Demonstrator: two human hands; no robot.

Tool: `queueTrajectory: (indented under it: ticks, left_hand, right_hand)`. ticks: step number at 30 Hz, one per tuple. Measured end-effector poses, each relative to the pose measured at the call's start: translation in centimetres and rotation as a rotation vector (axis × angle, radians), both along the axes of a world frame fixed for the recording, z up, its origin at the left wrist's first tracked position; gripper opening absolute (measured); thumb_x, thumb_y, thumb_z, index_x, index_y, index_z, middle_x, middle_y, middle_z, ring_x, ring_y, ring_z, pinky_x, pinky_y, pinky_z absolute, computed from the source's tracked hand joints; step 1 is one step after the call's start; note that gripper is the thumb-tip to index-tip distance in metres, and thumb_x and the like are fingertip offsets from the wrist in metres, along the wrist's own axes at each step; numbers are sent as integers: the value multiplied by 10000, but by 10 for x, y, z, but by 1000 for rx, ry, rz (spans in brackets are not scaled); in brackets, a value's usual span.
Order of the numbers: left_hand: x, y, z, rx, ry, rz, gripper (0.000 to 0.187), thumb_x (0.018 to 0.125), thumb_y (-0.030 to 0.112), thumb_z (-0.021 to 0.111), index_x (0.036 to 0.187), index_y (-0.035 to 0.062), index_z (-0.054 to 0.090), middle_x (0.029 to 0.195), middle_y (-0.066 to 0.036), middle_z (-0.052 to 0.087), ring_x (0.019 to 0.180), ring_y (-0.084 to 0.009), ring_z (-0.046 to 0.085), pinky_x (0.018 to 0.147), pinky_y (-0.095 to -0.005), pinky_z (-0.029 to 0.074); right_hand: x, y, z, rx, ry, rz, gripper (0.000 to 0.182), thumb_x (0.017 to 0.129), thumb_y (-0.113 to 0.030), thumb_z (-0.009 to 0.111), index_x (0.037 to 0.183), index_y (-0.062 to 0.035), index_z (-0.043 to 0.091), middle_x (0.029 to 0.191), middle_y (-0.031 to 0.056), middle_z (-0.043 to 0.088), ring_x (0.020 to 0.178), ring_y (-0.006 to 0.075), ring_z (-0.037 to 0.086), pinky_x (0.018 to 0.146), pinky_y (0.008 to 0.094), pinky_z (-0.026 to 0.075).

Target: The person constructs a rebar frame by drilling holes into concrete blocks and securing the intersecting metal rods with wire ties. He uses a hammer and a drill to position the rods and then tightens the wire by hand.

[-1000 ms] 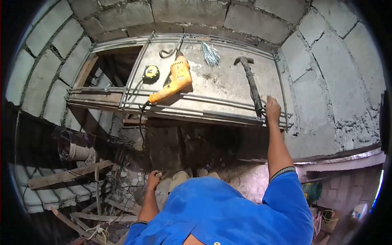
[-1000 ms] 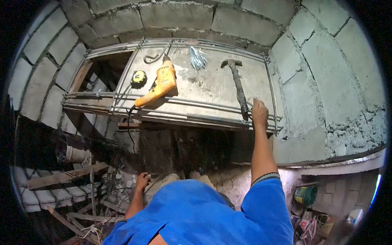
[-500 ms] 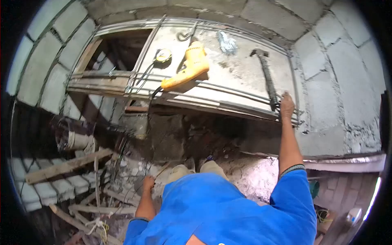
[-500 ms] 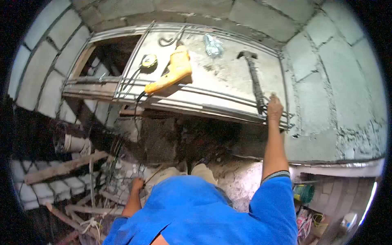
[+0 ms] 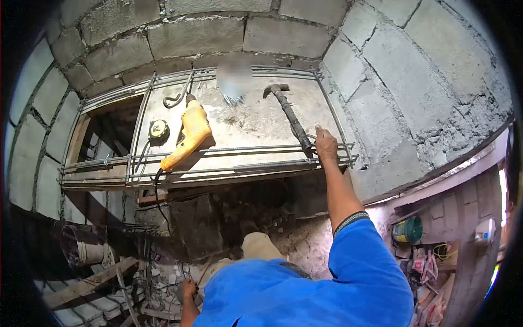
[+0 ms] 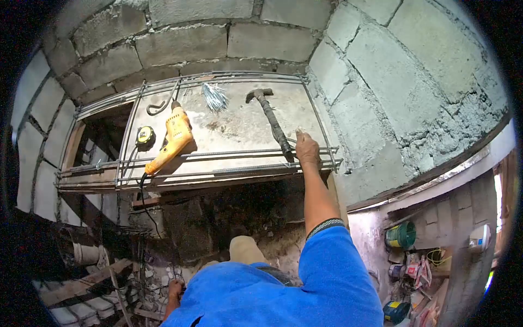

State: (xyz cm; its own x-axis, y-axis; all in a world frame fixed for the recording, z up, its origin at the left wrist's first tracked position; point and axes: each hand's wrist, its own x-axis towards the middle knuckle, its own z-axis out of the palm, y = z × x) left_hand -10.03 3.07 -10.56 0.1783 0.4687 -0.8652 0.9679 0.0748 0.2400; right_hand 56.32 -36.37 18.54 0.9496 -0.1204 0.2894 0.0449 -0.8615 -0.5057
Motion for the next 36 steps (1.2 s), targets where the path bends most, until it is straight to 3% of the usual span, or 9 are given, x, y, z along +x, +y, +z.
queueTrajectory:
  ticks: [2, 6, 9, 12, 19, 25, 36]
  left_hand:
    - [-3, -3, 8, 2, -6, -145, 512, 910, 317, 639, 1299, -13, 585, 1308, -257, 603, 1246, -384, 562, 1003, -432, 451]
    - [-38, -27, 84, -19, -322, -505, 434, 902, 297, 643, 1210, -6, 616, 1141, -212, 666, 1045, -349, 631, 873, -434, 480]
    - [-91, -52, 138, -273, -203, -520, 423, 901, 292, 641, 1201, -5, 617, 1121, -203, 661, 1025, -341, 624, 861, -429, 477]
    - [-129, -81, 169, -321, -113, -399, 412, 900, 286, 639, 1191, -4, 618, 1100, -195, 656, 1005, -333, 617, 849, -424, 475]
    - [-150, -119, 161, -96, -80, -131, 386, 898, 274, 635, 1168, -2, 620, 1053, -175, 645, 958, -314, 602, 822, -412, 469]
    - [-131, -114, 131, 28, -114, -46, 365, 896, 263, 632, 1149, 0, 622, 1013, -157, 635, 917, -297, 588, 799, -402, 464]
    - [-90, -101, 104, 115, -127, 23, 325, 893, 244, 625, 1113, 4, 625, 939, -126, 617, 843, -267, 564, 756, -383, 454]
  right_hand:
    - [0, -2, -3, 35, -50, 47, 496, 973, -497, 494, 970, -49, 708, 886, 294, 671, 885, 493, 646, 784, 533, 507]
    - [6, -8, -12, -11, -122, 94, 420, 988, -392, 529, 932, -12, 698, 922, 274, 670, 903, 466, 640, 791, 511, 501]
    - [-2, -2, 2, -12, -34, 67, 490, 1007, -451, 483, 943, -15, 698, 931, 277, 675, 924, 465, 640, 807, 498, 501]
    - [7, -9, -7, 44, -73, 128, 528, 1019, -484, 456, 952, -24, 706, 928, 260, 692, 913, 448, 655, 803, 464, 508]
    - [0, -4, 3, 7, -11, 146, 561, 992, -522, 505, 877, 2, 668, 816, 271, 638, 794, 456, 619, 727, 476, 481]
    - [-2, -6, -3, 32, -88, 147, 494, 962, -497, 562, 837, -33, 676, 824, 251, 660, 811, 456, 640, 718, 493, 490]
    - [-5, -6, 2, 72, -39, 120, 461, 920, -480, 614, 923, -31, 715, 835, 233, 697, 828, 409, 684, 762, 452, 527]
